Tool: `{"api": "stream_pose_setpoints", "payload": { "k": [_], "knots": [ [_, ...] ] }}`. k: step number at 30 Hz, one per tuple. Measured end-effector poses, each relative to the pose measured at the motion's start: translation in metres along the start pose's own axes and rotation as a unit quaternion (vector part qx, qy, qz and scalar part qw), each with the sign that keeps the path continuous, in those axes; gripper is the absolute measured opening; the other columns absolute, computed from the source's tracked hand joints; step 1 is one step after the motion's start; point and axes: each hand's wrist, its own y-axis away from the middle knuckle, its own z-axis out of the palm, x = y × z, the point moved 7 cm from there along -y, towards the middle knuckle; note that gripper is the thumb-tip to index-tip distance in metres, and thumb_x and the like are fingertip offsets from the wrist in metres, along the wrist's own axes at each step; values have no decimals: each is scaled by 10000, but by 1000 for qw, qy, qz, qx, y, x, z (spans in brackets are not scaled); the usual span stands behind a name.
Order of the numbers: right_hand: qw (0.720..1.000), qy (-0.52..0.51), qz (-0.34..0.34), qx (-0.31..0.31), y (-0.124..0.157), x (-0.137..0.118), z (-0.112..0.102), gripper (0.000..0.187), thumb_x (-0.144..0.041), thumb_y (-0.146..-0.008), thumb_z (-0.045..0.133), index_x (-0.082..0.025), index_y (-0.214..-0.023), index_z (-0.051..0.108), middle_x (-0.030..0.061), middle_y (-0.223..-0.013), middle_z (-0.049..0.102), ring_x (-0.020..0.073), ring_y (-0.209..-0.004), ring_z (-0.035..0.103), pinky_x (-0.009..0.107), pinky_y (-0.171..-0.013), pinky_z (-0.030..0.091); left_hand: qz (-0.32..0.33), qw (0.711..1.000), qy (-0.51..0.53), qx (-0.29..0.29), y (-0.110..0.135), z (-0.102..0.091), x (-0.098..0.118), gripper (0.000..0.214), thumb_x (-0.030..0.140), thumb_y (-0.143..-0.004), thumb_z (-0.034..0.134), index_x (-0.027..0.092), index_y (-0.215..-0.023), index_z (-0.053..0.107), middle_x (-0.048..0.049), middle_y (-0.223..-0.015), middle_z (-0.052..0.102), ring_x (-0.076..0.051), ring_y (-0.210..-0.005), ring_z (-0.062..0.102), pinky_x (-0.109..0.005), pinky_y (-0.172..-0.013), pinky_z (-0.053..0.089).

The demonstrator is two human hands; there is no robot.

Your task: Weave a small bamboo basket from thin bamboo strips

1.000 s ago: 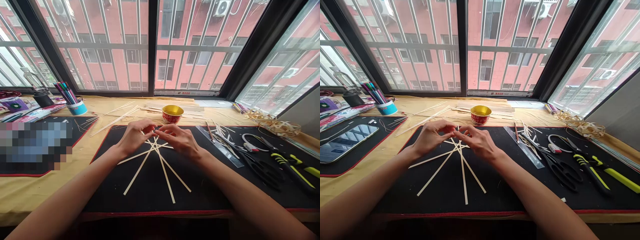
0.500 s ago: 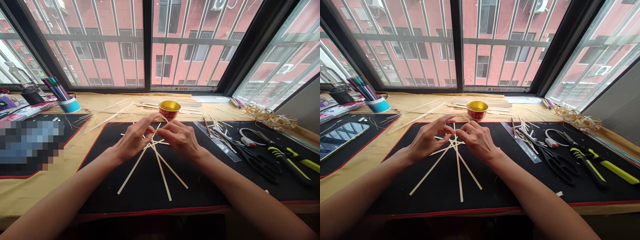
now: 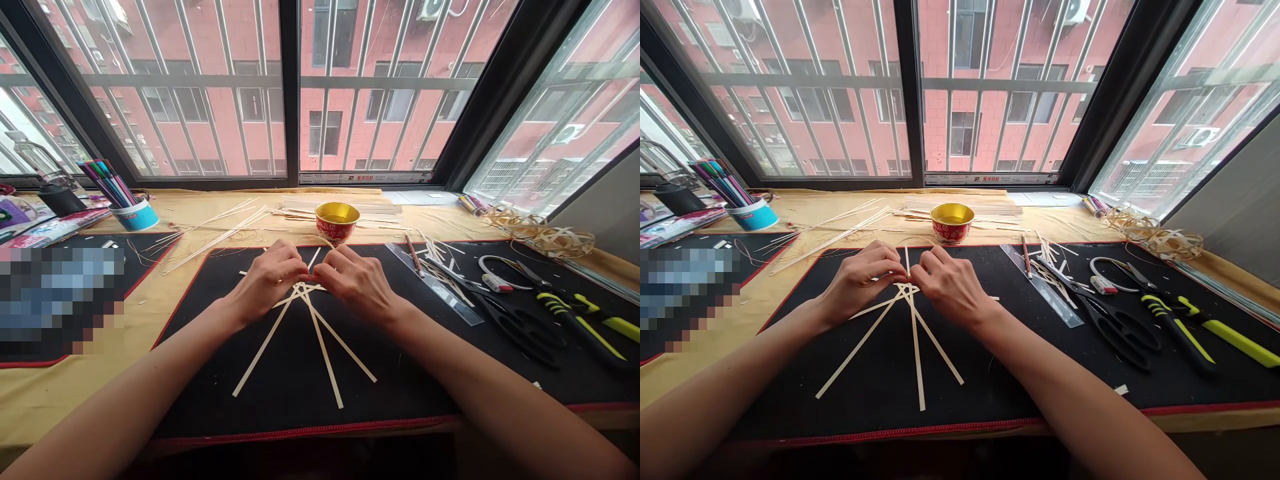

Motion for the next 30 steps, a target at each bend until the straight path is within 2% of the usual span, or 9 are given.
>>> {"api": "stream_pose_setpoints", "payload": {
  "k": [3, 6, 9, 11, 15, 18, 22, 27, 30],
  "knots": [
    [999, -29, -17, -13, 1, 1, 1, 147, -196, -924, 521, -205, -868, 656, 29, -824, 659, 140, -725, 503, 261, -486, 246, -11, 1000, -3, 9, 0, -2, -2, 127, 161, -876, 562, 207, -786, 639, -23, -741, 619, -165, -761, 548, -285, -677, 474],
    [999, -43, -20, -27, 3, 6, 3, 186, -116, -908, 504, -212, -942, 658, 25, -935, 685, 146, -819, 548, 251, -490, 278, -10, 1000, -2, 21, 0, -5, -2, 139, 154, -877, 554, 209, -790, 647, -29, -752, 625, -166, -770, 553, -283, -679, 475],
    [998, -63, -3, -24, 5, 14, 3, 156, -141, -904, 525, -204, -893, 667, 15, -925, 697, 140, -801, 583, 241, -491, 304, -4, 999, 19, 29, 0, -8, -1, 141, 134, -871, 556, 211, -819, 662, -41, -788, 642, -174, -819, 579, -295, -713, 490],
    [993, -113, 1, -21, 6, 18, 4, 146, -179, -912, 533, -200, -890, 675, 13, -903, 708, 126, -760, 602, 229, -518, 352, -6, 998, 41, 42, 1, -11, -1, 138, 127, -864, 568, 217, -842, 670, -49, -823, 654, -179, -861, 596, -307, -744, 506],
    [967, -253, -3, -24, 5, 24, 5, 159, -229, -916, 545, -199, -927, 701, 27, -854, 720, 109, -692, 605, 220, -602, 439, -9, 994, 88, 60, 1, -15, -4, 150, 125, -854, 590, 242, -866, 684, -47, -854, 670, -180, -901, 622, -320, -767, 527],
    [954, -298, 5, -11, 3, 27, 4, 162, -231, -905, 562, -195, -943, 715, 39, -832, 714, 123, -707, 594, 240, -640, 468, 0, 992, 110, 60, 1, -17, -4, 155, 116, -845, 601, 238, -875, 693, -50, -855, 680, -186, -917, 629, -324, -773, 530],
    [949, -313, 20, -16, 3, 30, 6, 147, -206, -884, 591, -199, -919, 734, 37, -804, 704, 135, -742, 577, 252, -666, 472, 13, 991, 123, 48, 2, -17, -3, 157, 96, -849, 593, 221, -882, 681, -57, -850, 685, -187, -924, 625, -337, -795, 530],
    [950, -297, 41, -82, 6, 36, 11, 142, -205, -869, 611, -216, -889, 752, 36, -778, 698, 145, -766, 566, 247, -675, 457, 64, 990, 120, 20, 2, -12, 2, 131, 60, -851, 577, 164, -883, 650, -76, -858, 692, -171, -890, 630, -336, -822, 530],
    [948, -297, 41, -109, 7, 36, 12, 156, -217, -877, 601, -224, -889, 756, 49, -809, 696, 145, -783, 569, 243, -688, 457, 72, 993, 95, 2, 2, -8, 3, 115, 70, -859, 569, 158, -894, 634, -83, -872, 693, -169, -894, 628, -342, -846, 524]
  ]
}}
